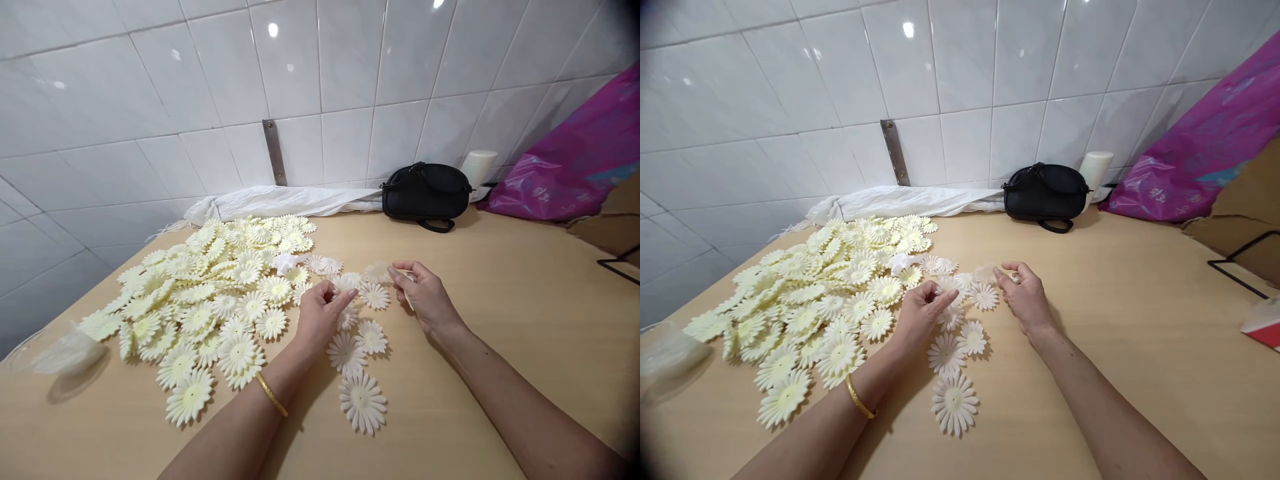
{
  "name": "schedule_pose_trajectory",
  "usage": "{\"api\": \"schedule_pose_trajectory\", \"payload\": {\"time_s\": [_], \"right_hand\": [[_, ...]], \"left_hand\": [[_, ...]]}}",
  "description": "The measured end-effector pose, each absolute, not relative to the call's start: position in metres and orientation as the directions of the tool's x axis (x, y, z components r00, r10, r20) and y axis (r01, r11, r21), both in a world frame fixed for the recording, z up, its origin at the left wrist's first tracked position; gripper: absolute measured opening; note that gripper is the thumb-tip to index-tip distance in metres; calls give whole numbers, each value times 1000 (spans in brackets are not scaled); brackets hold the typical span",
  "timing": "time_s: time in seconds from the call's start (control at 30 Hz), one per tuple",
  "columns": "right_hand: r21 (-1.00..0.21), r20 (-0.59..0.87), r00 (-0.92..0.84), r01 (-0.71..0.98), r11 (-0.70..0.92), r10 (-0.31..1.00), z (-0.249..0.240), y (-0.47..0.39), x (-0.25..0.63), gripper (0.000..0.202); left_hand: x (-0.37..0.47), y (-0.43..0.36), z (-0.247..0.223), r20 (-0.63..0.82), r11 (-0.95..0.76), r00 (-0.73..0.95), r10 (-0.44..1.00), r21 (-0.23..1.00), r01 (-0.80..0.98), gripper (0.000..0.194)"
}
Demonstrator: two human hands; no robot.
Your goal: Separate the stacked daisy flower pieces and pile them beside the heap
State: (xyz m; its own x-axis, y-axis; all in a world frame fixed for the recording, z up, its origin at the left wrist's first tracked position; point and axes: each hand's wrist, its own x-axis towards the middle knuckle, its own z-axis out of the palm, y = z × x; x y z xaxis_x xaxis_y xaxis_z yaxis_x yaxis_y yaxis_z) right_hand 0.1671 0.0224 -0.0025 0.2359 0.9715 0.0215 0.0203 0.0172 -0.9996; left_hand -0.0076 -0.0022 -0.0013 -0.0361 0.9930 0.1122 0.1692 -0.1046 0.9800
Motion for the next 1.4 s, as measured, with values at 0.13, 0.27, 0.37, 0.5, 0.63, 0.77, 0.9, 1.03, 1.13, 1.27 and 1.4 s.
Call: {"api": "schedule_pose_trajectory", "payload": {"time_s": [0.13, 0.27, 0.37, 0.5, 0.63, 0.77, 0.9, 1.03, 1.13, 1.27, 1.4], "right_hand": [[-969, -97, 176, -243, -52, 980, 7, 19, 163, 33], [-928, -72, 25, -368, -58, 997, 16, 8, 151, 30], [-934, -59, -57, -348, -75, 997, 16, -2, 140, 34], [-951, 20, -156, -308, -29, 988, 11, -10, 132, 37], [-990, 67, -89, -126, 56, 994, 3, -3, 141, 37], [-996, 7, -5, -85, 6, 1000, -3, 9, 152, 34], [-994, 18, -150, -110, 1, 989, -2, 6, 149, 29], [-993, 39, -274, -114, 8, 961, 0, -1, 142, 27], [-997, 43, -263, -74, 24, 964, -3, -1, 141, 31], [-998, 67, -219, -35, 61, 973, -7, 1, 141, 33], [-995, 97, -69, -27, 96, 993, -7, 7, 146, 31]], "left_hand": [[-9, -4, -2, 379, -312, -61, 923, 833, 457, 27], [-4, -11, -1, 488, -435, 49, 871, 724, 535, 20], [4, -17, -3, 441, -430, 105, 891, 748, 505, 22], [10, -17, -6, 377, -373, 79, 923, 823, 428, 15], [8, -9, -9, 255, -260, 50, 966, 948, 182, 18], [5, -4, -8, 107, -107, 45, 993, 994, -18, 25], [3, -6, -3, 33, -27, 83, 996, 997, -72, 26], [3, -9, 2, 39, -30, 94, 995, 995, -95, 30], [3, -9, 4, 26, -17, 77, 997, 994, -104, 34], [3, -8, 5, 19, -18, 1, 1000, 997, -79, 43], [1, -6, 2, 12, -8, 26, 1000, 993, -121, 46]]}}
